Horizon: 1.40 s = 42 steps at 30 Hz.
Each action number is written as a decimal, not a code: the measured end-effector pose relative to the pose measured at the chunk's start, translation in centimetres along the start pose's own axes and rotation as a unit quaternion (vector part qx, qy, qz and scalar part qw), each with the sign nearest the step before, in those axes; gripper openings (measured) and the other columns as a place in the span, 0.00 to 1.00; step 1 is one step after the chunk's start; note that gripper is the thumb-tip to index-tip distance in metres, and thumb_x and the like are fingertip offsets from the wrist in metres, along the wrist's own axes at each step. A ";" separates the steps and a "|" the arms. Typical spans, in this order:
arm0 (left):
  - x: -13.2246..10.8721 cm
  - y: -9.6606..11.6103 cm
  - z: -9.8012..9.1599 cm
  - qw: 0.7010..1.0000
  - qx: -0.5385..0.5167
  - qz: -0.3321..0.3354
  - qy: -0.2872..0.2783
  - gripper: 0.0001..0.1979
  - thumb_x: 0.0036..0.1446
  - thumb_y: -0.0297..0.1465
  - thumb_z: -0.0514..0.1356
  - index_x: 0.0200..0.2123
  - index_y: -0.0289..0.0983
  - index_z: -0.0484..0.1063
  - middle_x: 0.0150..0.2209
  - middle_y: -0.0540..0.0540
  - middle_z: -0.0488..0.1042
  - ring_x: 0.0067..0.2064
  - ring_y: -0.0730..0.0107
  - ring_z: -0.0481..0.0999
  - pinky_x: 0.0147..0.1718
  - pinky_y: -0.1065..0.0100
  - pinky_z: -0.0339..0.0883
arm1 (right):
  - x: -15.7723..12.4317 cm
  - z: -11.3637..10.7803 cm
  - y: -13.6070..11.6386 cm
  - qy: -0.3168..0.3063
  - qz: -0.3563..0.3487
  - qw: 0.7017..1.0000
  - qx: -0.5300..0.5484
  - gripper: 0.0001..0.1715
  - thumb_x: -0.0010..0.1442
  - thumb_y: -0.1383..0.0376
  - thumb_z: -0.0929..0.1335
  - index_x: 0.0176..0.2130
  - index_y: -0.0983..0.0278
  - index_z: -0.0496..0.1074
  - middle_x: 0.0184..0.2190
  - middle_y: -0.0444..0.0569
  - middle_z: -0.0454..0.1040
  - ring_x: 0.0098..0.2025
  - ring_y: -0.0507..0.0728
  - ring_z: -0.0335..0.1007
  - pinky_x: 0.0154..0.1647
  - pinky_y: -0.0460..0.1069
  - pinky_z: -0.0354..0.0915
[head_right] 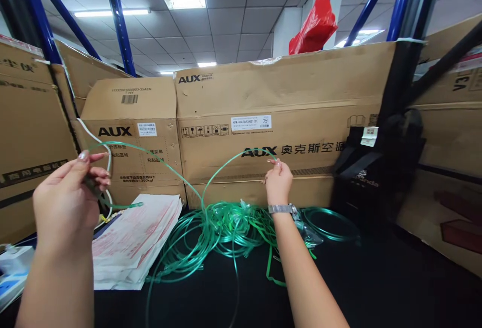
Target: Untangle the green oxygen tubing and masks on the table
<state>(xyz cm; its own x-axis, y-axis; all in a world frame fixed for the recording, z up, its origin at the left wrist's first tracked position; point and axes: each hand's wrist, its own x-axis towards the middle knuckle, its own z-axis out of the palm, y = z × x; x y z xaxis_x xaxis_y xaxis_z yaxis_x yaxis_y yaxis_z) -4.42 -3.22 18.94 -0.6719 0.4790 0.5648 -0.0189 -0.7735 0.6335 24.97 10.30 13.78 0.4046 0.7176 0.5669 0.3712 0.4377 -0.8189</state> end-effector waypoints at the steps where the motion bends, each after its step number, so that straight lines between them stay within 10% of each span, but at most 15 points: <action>1: -0.2 0.3 0.1 1.000 -0.002 0.011 0.007 0.05 0.49 0.24 0.58 0.26 0.30 0.75 0.16 0.52 0.72 0.15 0.82 0.67 0.13 0.81 0.57 | 0.1 0.1 0.4 0.000 0.005 1.000 -0.017 0.32 0.60 0.51 0.45 0.42 0.68 0.63 0.15 0.42 0.60 0.15 0.53 0.59 0.20 0.49 0.61; 8: -0.9 0.8 0.3 0.999 0.005 0.033 -0.021 0.06 0.49 0.23 0.58 0.27 0.31 0.75 0.14 0.53 0.70 0.15 0.80 0.65 0.13 0.79 0.58 | -1.6 1.7 0.7 -0.087 -0.038 0.976 -0.195 0.21 0.56 0.69 0.60 0.48 0.74 0.65 0.43 0.70 0.65 0.47 0.68 0.63 0.45 0.63 0.56; 11: -1.1 0.5 0.6 0.998 0.016 0.024 -0.058 0.06 0.50 0.24 0.57 0.29 0.31 0.76 0.14 0.53 0.70 0.16 0.80 0.66 0.14 0.79 0.58 | -3.5 2.6 -0.8 -0.204 -0.114 0.948 -0.216 0.25 0.53 0.74 0.62 0.51 0.67 0.65 0.49 0.63 0.63 0.52 0.65 0.59 0.50 0.59 0.53; 16: -1.5 0.2 1.2 0.994 0.049 0.023 -0.094 0.07 0.53 0.28 0.58 0.31 0.33 0.76 0.15 0.53 0.70 0.15 0.80 0.65 0.14 0.79 0.56 | -7.2 4.7 -2.1 -0.515 -0.230 0.800 -0.205 0.32 0.47 0.73 0.68 0.51 0.52 0.65 0.25 0.39 0.73 0.29 0.50 0.69 0.31 0.42 0.61; 19: -1.7 0.1 1.3 0.992 0.070 0.032 -0.098 0.08 0.54 0.30 0.57 0.32 0.34 0.75 0.15 0.54 0.70 0.15 0.81 0.65 0.14 0.79 0.56 | -8.4 5.9 -1.5 -0.557 -0.269 0.748 -0.241 0.25 0.49 0.73 0.67 0.48 0.58 0.68 0.27 0.43 0.73 0.31 0.53 0.69 0.30 0.43 0.60; 29: -2.1 -0.4 1.4 0.972 0.212 0.041 -0.090 0.10 0.54 0.35 0.56 0.34 0.37 0.74 0.17 0.54 0.69 0.18 0.78 0.67 0.17 0.77 0.61 | -6.4 5.5 -0.9 -0.413 -0.292 0.824 -0.257 0.05 0.54 0.71 0.65 0.34 0.64 0.67 0.35 0.50 0.67 0.37 0.54 0.64 0.36 0.46 0.57; 42: -3.0 0.8 1.7 0.973 0.176 0.096 -0.116 0.09 0.56 0.32 0.54 0.35 0.36 0.74 0.18 0.54 0.69 0.17 0.79 0.66 0.17 0.77 0.61 | -3.3 3.7 1.6 -0.346 -0.159 0.890 -0.250 0.16 0.43 0.81 0.63 0.26 0.65 0.74 0.36 0.55 0.70 0.45 0.63 0.64 0.45 0.56 0.57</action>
<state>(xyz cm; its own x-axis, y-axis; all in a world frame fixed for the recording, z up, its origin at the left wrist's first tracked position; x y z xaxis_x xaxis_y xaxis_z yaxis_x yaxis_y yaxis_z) -1.17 -4.51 18.65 -0.4523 0.4516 0.7691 0.3733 -0.6874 0.6230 21.14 10.59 10.28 -0.3341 0.8386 0.4302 0.7712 0.5056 -0.3868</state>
